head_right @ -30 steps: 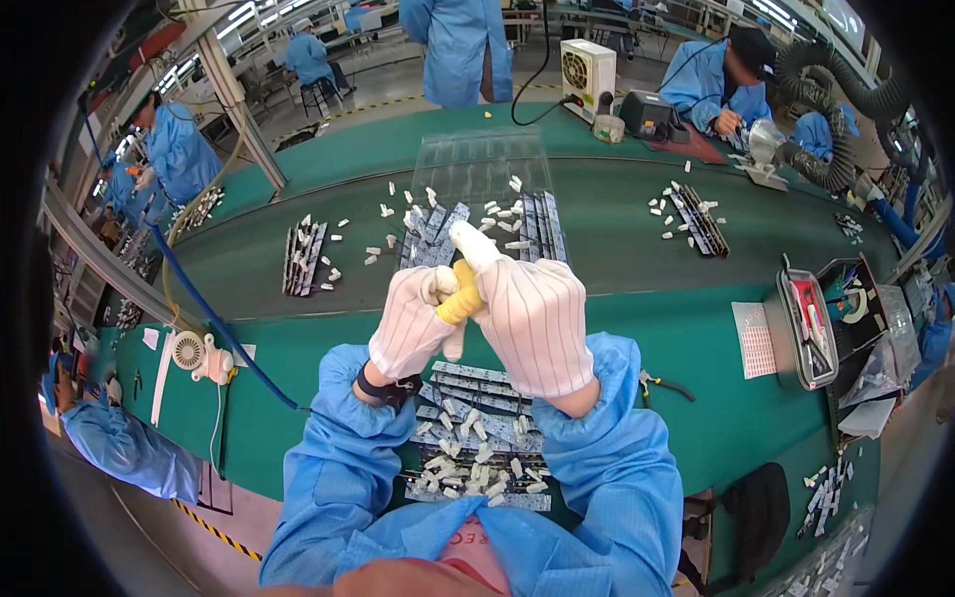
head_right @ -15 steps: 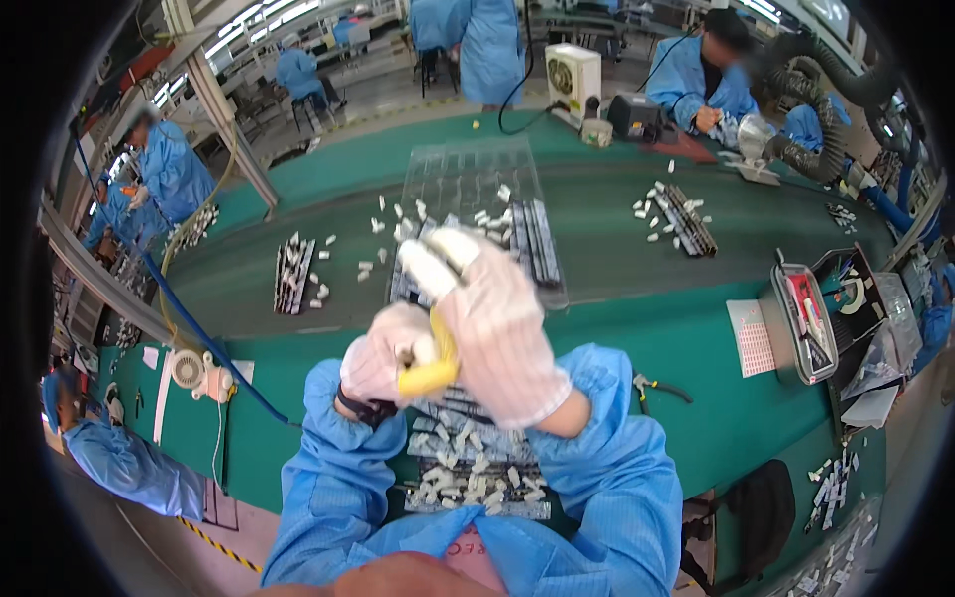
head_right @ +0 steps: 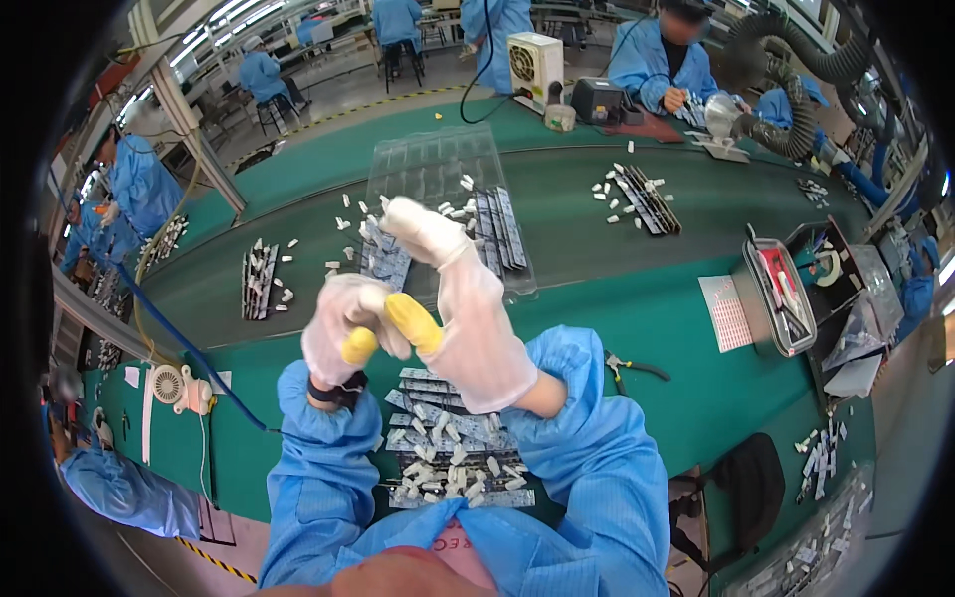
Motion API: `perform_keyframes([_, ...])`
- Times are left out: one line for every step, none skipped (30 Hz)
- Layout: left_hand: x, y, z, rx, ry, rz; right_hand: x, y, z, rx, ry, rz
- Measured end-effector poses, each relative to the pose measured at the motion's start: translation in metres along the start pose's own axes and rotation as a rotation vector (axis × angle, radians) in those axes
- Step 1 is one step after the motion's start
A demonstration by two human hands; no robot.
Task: Manually inspecting and organizing electronic circuit boards at a production station.
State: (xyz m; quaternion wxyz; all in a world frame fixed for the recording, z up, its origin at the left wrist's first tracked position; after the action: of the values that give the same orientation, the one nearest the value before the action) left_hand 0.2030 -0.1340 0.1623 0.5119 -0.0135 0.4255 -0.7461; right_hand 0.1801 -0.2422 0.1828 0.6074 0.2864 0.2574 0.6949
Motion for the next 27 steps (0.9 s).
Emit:
perform_keyframes([-0.005, 0.005, -0.004, -0.109, 0.003, 0.045, 0.001, -0.008, 0.003, 0.141, 0.042, 0.289])
perform_keyframes([0.001, 0.011, -0.002, -0.138, 0.084, 0.018, 0.003, -0.006, 0.004, 0.254, 0.06, 0.609])
perform_keyframes([0.007, 0.017, 0.0, -0.166, 0.164, -0.009, 0.008, -0.005, 0.004, 0.365, 0.078, 0.928])
perform_keyframes([0.022, 0.018, 0.002, -0.236, 0.302, 0.069, 0.007, -0.005, 0.004, 0.358, 0.079, 0.919])
perform_keyframes([0.031, 0.03, -0.005, -0.3, 0.409, 0.247, 0.007, -0.009, 0.004, 0.354, 0.072, 1.021])
perform_keyframes([0.034, 0.02, 0.001, -0.186, 0.395, 0.386, 0.008, -0.013, 0.006, 0.349, 0.065, 1.124])
perform_keyframes([0.041, 0.008, 0.004, -0.078, 0.378, 0.519, 0.008, -0.017, 0.004, 0.349, 0.061, 1.116])
perform_keyframes([0.043, -0.001, 0.003, 0.069, 0.221, 0.463, 0.013, -0.02, 0.003, 0.375, 0.08, 1.306])
perform_keyframes([0.049, 0.002, 0.002, 0.071, 0.223, 0.458, 0.014, -0.022, 0.002, 0.399, 0.099, 1.497])
perform_keyframes([0.055, 0.008, -0.002, 0.048, 0.269, 0.435, 0.015, -0.025, 0.003, 0.4, 0.105, 1.553])
perform_keyframes([0.06, 0.014, -0.005, 0.023, 0.316, 0.413, 0.013, -0.027, 0.003, 0.399, 0.103, 1.559])
perform_keyframes([0.075, 0.039, -0.011, -0.211, 0.429, 0.14, 0.009, -0.025, 0.003, 0.384, 0.111, 1.571])
perform_keyframes([0.077, 0.039, -0.01, -0.215, 0.432, 0.15, 0.007, -0.025, 0.005, 0.365, 0.124, 1.586])
perform_keyframes([0.085, 0.034, -0.011, -0.139, 0.499, 0.219, 0.003, -0.025, 0.004, 0.389, 0.105, 1.554])
perform_keyframes([0.09, 0.029, -0.015, -0.061, 0.565, 0.287, 0.006, -0.026, 0.006, 0.386, 0.11, 1.563])
perform_keyframes([0.088, 0.031, -0.023, -0.069, 0.554, 0.293, 0.015, -0.024, 0.004, 0.446, 0.178, 1.538])
perform_keyframes([0.087, 0.037, -0.031, -0.081, 0.514, 0.238, 0.021, -0.019, 0.002, 0.503, 0.238, 1.506])
perform_keyframes([0.086, 0.044, -0.039, -0.093, 0.471, 0.181, 0.024, -0.018, -0.002, 0.548, 0.18, 1.402])
perform_keyframes([0.083, 0.041, -0.037, -0.101, 0.43, 0.124, 0.024, -0.019, -0.004, 0.555, 0.182, 1.399])
perform_keyframes([0.087, 0.039, -0.034, -0.104, 0.422, 0.121, 0.02, -0.017, -0.004, 0.492, 0.222, 1.26])
perform_keyframes([0.088, 0.03, -0.024, -0.01, 0.337, 0.196, 0.018, -0.014, -0.004, 0.429, 0.262, 1.122])
perform_keyframes([0.081, 0.015, -0.014, 0.077, 0.249, 0.277, 0.013, -0.011, -0.006, 0.496, 0.083, 0.914])
perform_keyframes([0.075, 0.011, -0.009, 0.076, 0.241, 0.273, 0.011, -0.013, -0.007, 0.503, 0.086, 0.91])
perform_keyframes([0.069, 0.013, -0.006, 0.016, 0.267, 0.336, 0.008, -0.011, -0.007, 0.44, 0.137, 0.785])
perform_keyframes([0.059, 0.016, -0.007, -0.055, 0.285, 0.408, 0.012, -0.009, -0.007, 0.38, 0.199, 0.671])
perform_keyframes([0.039, 0.01, -0.001, -0.051, 0.161, 0.295, 0.004, -0.004, -0.005, 0.308, 0.091, 0.638])
perform_keyframes([0.021, 0.008, 0.004, -0.134, 0.057, 0.201, -0.004, 0.002, -0.002, 0.267, 0.065, 0.529])
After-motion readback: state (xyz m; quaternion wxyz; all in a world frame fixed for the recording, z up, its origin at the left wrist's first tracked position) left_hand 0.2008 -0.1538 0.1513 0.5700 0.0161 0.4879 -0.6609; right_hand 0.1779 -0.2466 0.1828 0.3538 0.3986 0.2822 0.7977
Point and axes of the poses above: each hand's wrist, its own z-axis towards the middle knuckle, its own x-axis out of the palm, y = z × x, the point moved 9 cm from there along z, towards the middle knuckle, and after that the axes turned 4 degrees about x, right-handed, at the moved point
